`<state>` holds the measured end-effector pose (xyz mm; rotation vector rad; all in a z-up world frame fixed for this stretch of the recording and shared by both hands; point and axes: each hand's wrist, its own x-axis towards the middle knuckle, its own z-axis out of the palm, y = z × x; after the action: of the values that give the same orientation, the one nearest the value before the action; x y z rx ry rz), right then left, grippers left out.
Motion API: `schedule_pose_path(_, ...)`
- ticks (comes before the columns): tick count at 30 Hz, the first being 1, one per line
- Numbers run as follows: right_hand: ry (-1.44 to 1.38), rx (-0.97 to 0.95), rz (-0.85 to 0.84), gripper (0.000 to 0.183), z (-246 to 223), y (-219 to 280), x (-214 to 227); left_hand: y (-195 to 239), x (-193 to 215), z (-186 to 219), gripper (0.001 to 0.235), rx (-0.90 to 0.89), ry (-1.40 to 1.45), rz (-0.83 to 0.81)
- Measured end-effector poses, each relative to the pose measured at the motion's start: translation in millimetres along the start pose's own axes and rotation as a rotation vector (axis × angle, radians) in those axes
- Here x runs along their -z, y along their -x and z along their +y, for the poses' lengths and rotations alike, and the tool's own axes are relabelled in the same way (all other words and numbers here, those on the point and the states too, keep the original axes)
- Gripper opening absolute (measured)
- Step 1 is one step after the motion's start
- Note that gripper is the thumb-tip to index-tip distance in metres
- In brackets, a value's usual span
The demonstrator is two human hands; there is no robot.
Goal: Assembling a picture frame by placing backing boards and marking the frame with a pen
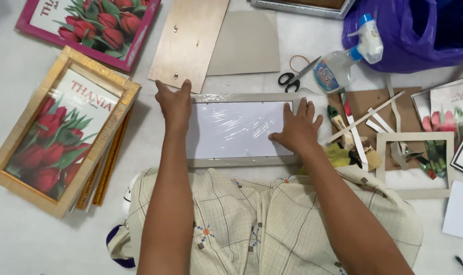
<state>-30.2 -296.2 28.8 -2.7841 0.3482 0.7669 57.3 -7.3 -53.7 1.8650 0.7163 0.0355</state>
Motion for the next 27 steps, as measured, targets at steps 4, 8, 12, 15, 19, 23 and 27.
schedule_pose_path(4,0.032,0.078,0.062,0.087,4,2,-7,36,26,15,0.09,-0.167,-0.201,-0.088)
schedule_pose_path(8,0.045,0.165,0.121,0.066,10,5,-20,77,49,23,0.094,-0.155,-0.279,-0.157)
schedule_pose_path(12,-0.01,0.25,0.169,0.068,18,5,-36,109,69,32,0.083,-0.213,-0.346,-0.193)
schedule_pose_path(15,0.012,0.275,0.12,0.077,19,13,-39,111,60,7,0.077,-0.225,-0.563,-0.265)
schedule_pose_path(19,-0.003,0.35,0.149,0.079,19,22,-43,136,47,8,0.087,-0.335,-0.849,-0.36)
schedule_pose_path(23,-0.118,0.372,0.175,0.078,17,31,-40,144,32,-4,0.092,-0.349,-0.977,-0.433)
schedule_pose_path(27,-0.267,0.31,0.138,0.083,24,37,-43,140,27,-9,0.091,-0.354,-1.048,-0.42)
